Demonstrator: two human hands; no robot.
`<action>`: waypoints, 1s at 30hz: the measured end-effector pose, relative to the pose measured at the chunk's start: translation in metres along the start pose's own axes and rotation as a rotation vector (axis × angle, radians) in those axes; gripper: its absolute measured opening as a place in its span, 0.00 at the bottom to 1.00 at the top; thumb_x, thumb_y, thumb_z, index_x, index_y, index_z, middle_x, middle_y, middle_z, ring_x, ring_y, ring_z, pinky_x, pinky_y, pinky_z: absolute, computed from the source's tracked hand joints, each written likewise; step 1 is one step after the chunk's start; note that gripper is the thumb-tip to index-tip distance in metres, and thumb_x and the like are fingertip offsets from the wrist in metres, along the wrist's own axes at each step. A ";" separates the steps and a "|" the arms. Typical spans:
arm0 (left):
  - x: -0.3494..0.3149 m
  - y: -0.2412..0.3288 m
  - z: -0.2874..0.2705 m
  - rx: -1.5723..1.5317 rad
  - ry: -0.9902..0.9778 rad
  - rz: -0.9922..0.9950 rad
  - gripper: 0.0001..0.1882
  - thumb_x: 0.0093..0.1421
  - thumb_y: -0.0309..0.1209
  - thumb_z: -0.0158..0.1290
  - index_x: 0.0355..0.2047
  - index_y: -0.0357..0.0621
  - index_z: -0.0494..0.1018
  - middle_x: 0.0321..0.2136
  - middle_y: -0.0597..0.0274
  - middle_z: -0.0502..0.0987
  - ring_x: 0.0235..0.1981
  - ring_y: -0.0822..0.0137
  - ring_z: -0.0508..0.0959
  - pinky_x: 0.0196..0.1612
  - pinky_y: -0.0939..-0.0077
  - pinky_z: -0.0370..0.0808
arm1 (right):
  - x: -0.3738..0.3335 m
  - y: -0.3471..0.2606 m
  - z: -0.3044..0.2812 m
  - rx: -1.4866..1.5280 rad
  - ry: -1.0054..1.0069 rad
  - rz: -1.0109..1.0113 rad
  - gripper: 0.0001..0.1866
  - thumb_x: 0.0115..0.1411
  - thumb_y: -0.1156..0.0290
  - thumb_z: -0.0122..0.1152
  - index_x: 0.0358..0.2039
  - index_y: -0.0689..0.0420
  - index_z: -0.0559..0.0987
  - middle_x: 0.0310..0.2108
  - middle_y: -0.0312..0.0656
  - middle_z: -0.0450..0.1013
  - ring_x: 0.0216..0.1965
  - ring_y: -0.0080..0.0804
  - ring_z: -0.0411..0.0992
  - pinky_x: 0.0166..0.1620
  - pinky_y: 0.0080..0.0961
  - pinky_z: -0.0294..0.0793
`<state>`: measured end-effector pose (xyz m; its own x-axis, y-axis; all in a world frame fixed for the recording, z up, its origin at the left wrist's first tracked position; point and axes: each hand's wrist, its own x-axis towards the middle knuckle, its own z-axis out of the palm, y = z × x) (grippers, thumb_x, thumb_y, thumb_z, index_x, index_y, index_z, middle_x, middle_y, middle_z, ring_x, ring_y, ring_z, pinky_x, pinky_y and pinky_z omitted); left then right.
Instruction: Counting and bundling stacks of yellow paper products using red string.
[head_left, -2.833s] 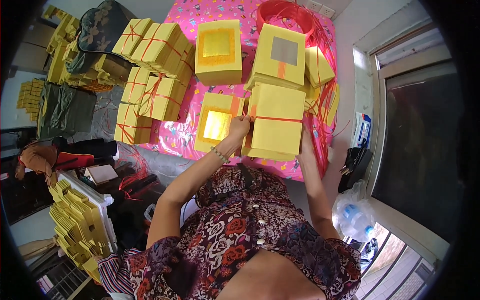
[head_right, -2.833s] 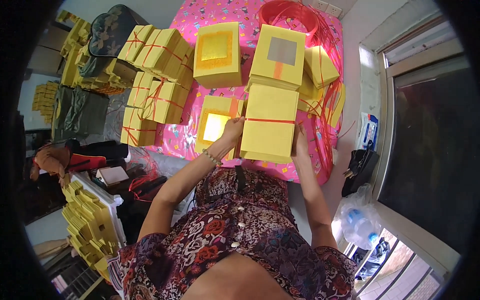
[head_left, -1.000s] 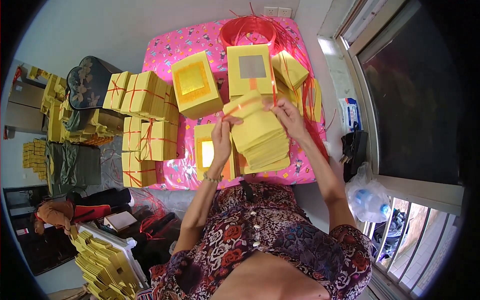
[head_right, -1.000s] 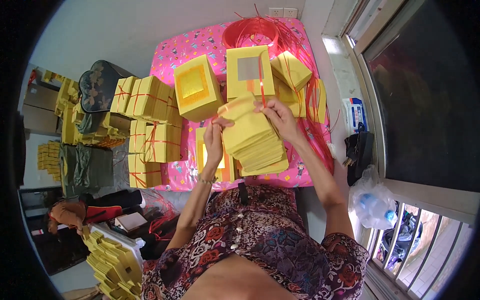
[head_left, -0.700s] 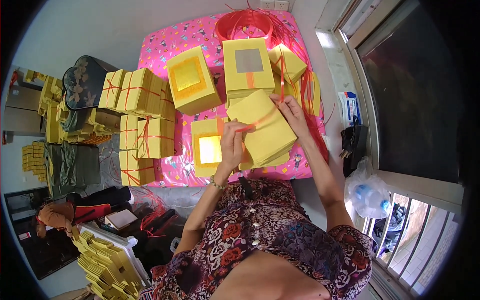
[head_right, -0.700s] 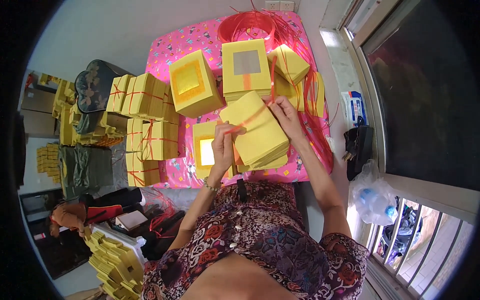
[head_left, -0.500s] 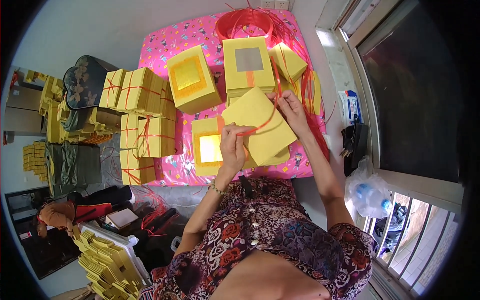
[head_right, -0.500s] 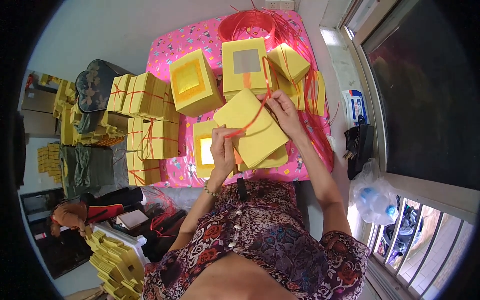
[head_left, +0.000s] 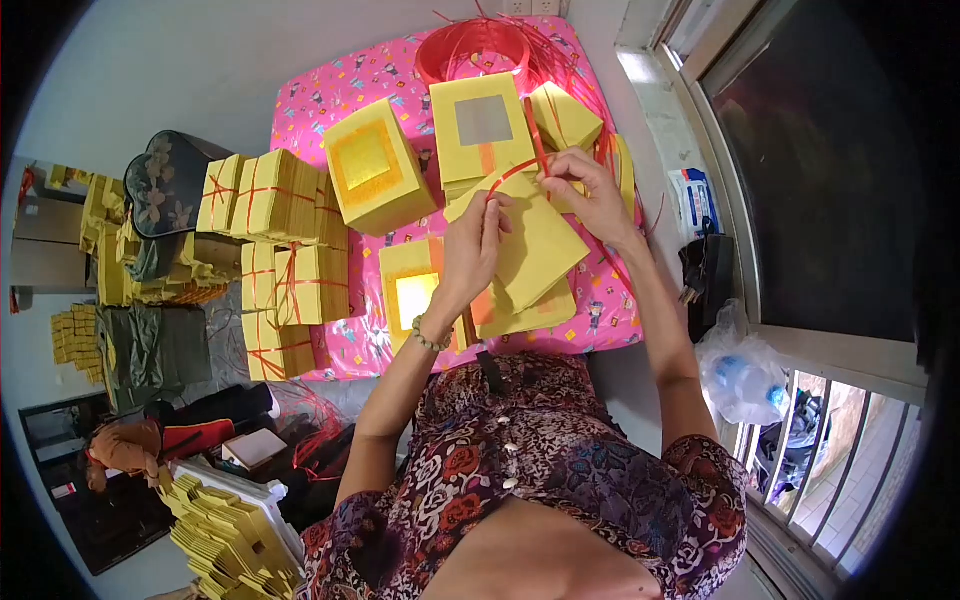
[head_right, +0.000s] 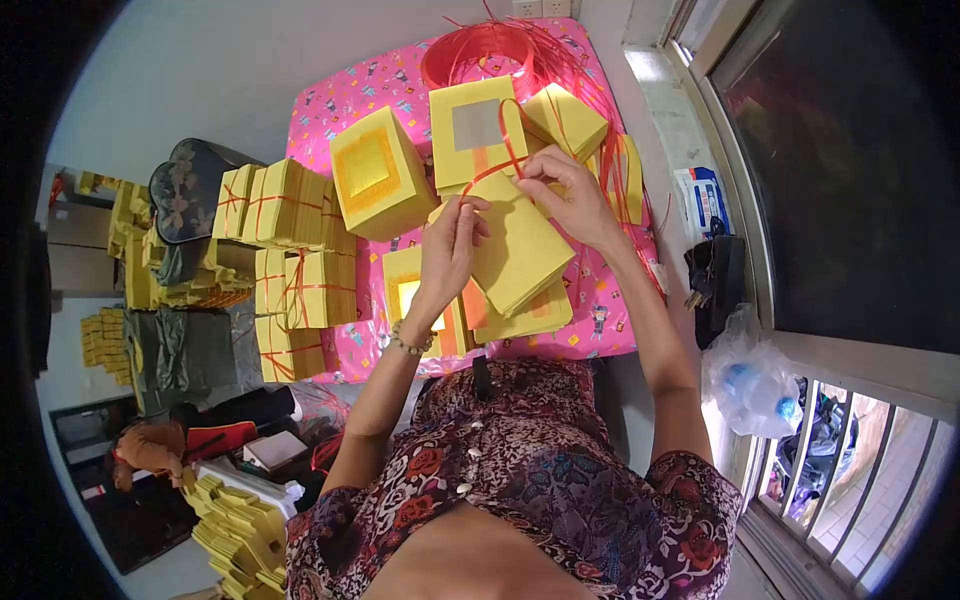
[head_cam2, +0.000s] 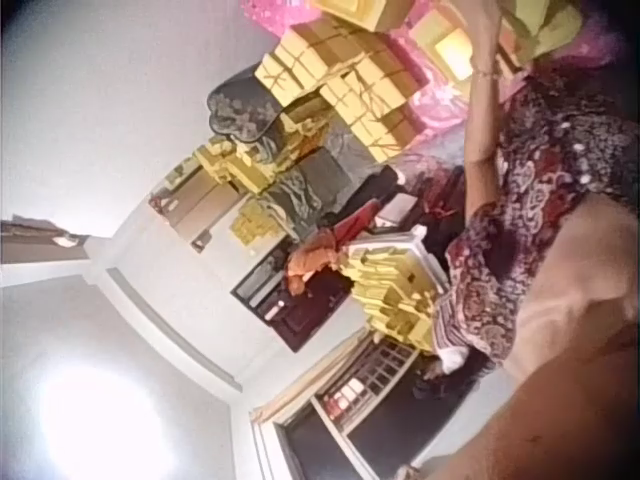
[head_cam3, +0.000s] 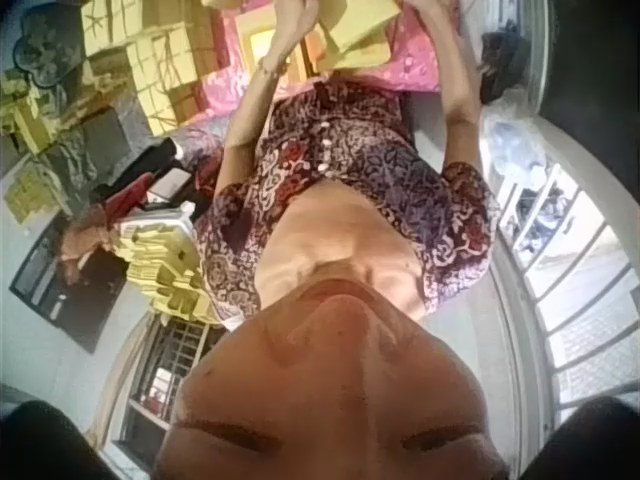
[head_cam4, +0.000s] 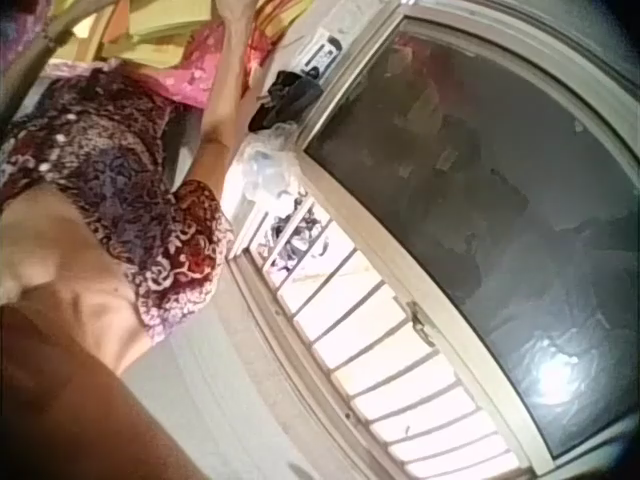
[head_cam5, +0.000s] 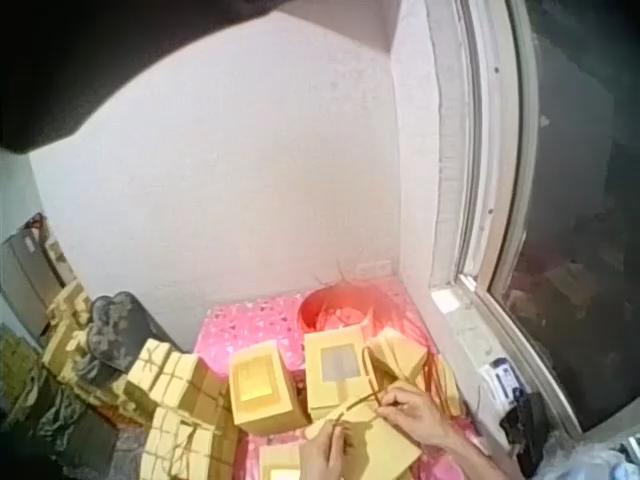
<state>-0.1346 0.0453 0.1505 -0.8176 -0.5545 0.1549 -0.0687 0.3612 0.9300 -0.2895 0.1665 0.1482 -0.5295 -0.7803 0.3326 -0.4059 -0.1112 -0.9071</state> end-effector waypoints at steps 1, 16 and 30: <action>0.003 0.002 0.002 0.061 -0.063 -0.019 0.08 0.64 0.29 0.40 0.36 0.38 0.68 0.16 0.56 0.71 0.18 0.55 0.73 0.23 0.65 0.68 | 0.001 -0.008 0.001 -0.069 0.009 -0.040 0.05 0.56 0.74 0.57 0.29 0.63 0.75 0.30 0.39 0.69 0.35 0.27 0.69 0.40 0.22 0.67; 0.009 -0.001 0.024 0.304 -0.037 0.038 0.11 0.63 0.36 0.44 0.32 0.45 0.74 0.13 0.57 0.70 0.16 0.56 0.73 0.21 0.66 0.67 | -0.017 -0.011 0.016 0.149 0.180 0.144 0.08 0.57 0.71 0.57 0.29 0.64 0.78 0.25 0.35 0.74 0.28 0.19 0.70 0.33 0.21 0.68; 0.007 -0.012 0.018 0.193 0.006 0.196 0.10 0.61 0.35 0.47 0.36 0.47 0.77 0.26 0.62 0.74 0.29 0.65 0.73 0.33 0.72 0.68 | -0.018 0.028 0.029 0.447 0.274 0.473 0.09 0.59 0.67 0.57 0.28 0.60 0.74 0.23 0.29 0.69 0.25 0.14 0.64 0.29 0.14 0.64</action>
<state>-0.1497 0.0508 0.1341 -0.8225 -0.4643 0.3287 -0.0176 0.5983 0.8011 -0.2702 0.1594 0.1096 -0.7662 -0.6306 -0.1236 0.2276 -0.0865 -0.9699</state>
